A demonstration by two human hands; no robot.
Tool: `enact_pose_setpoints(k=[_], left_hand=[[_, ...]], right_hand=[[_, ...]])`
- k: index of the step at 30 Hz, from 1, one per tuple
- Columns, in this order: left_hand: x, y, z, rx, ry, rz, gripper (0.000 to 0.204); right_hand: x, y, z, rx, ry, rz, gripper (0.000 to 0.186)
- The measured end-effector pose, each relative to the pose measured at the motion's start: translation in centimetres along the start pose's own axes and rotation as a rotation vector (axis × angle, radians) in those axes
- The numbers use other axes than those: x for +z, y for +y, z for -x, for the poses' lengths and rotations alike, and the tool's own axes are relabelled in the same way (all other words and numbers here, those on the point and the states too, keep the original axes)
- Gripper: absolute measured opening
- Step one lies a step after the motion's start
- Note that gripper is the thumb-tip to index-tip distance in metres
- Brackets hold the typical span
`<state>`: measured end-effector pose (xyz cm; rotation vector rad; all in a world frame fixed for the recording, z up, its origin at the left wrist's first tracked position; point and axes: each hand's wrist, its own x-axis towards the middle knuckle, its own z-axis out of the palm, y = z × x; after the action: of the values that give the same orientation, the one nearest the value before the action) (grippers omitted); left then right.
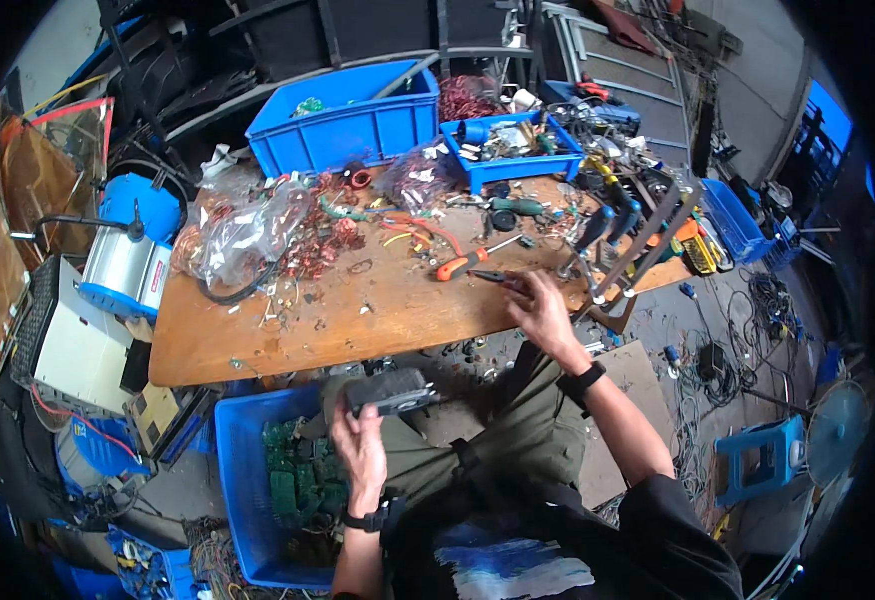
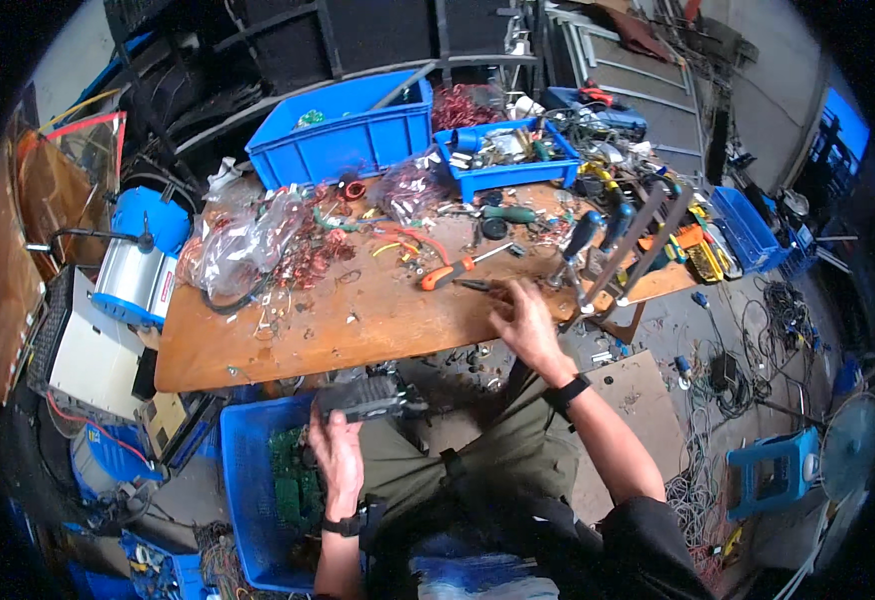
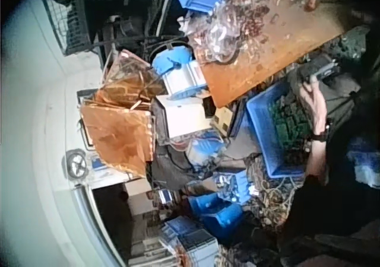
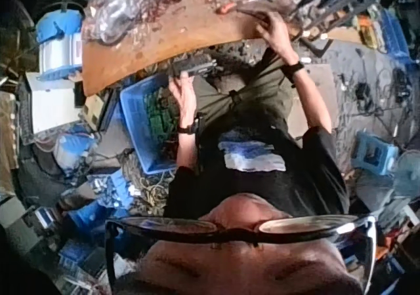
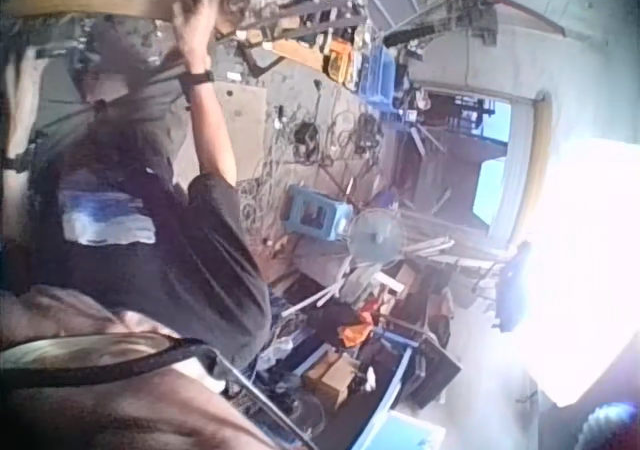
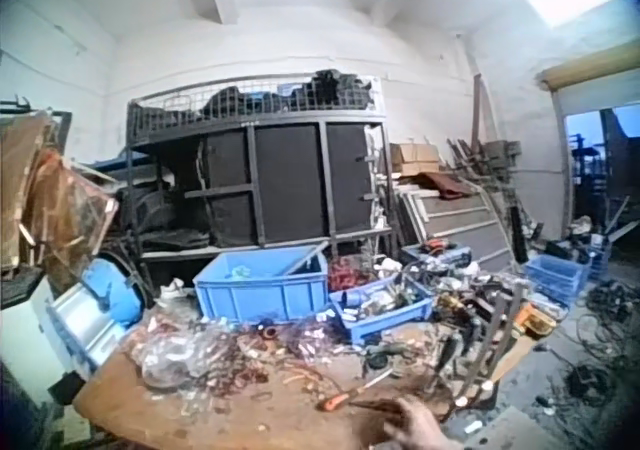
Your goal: The person disassembles a black electronic device using pliers and a screwdriver. They remove the outer casing to reveal the internal circuit board and components, then reassemble the device.
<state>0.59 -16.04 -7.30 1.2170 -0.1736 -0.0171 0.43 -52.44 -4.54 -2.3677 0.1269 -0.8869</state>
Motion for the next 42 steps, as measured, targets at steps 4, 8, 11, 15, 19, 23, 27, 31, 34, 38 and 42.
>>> enact_pose_setpoints(k=[4, 8, 11, 15, 19, 23, 27, 31, 34, 38, 42], left_hand=[[2.8, 1.5, -2.5, 0.042, -0.134, 0.056, 0.062], [3.5, 0.2, -4.7, 0.161, -0.221, -0.265, 0.074], [5.6, 2.2, -6.4, 0.309, -0.264, -0.535, 0.070], [7.7, 1.7, -8.0, 0.405, -0.280, -0.627, 0.070], [9.0, 0.2, -9.2, 0.445, -0.286, -0.629, 0.073], [9.7, -1.0, -10.1, 0.469, -0.288, -0.640, 0.076], [10.0, -0.9, -10.6, 0.432, -0.285, -0.659, 0.073], [9.4, -2.0, -11.0, 0.264, -0.235, -0.594, 0.067], [9.7, -2.4, -10.8, 0.010, -0.205, -0.332, 0.069], [10.0, -3.2, -10.9, 0.068, -0.223, -0.338, 0.079], [9.7, -2.9, -11.5, -0.012, -0.284, -0.328, 0.069]], right_hand=[[-0.9, -0.3, -1.5, -0.035, -0.096, 0.216, 0.050], [-0.5, 0.7, -1.9, -0.027, -0.150, 0.290, 0.045], [-0.9, 0.0, -2.1, -0.022, -0.147, 0.306, 0.040], [-1.0, 0.3, -2.6, -0.003, -0.163, 0.241, 0.040], [-2.0, -0.6, -1.9, 0.123, -0.122, 0.204, 0.040], [-2.8, -0.7, -0.6, 0.294, -0.026, -0.045, 0.036], [-5.0, -2.6, 0.4, 0.893, -0.138, -0.809, 0.035], [-5.3, -3.3, 2.7, 0.884, -0.330, -0.991, 0.052], [-5.0, -4.5, 2.5, 1.037, -0.475, -1.247, 0.053], [-4.5, -4.2, 3.9, 0.964, -0.609, -1.119, 0.057], [-4.3, -4.6, 4.2, 0.824, -0.661, -0.988, 0.056]])
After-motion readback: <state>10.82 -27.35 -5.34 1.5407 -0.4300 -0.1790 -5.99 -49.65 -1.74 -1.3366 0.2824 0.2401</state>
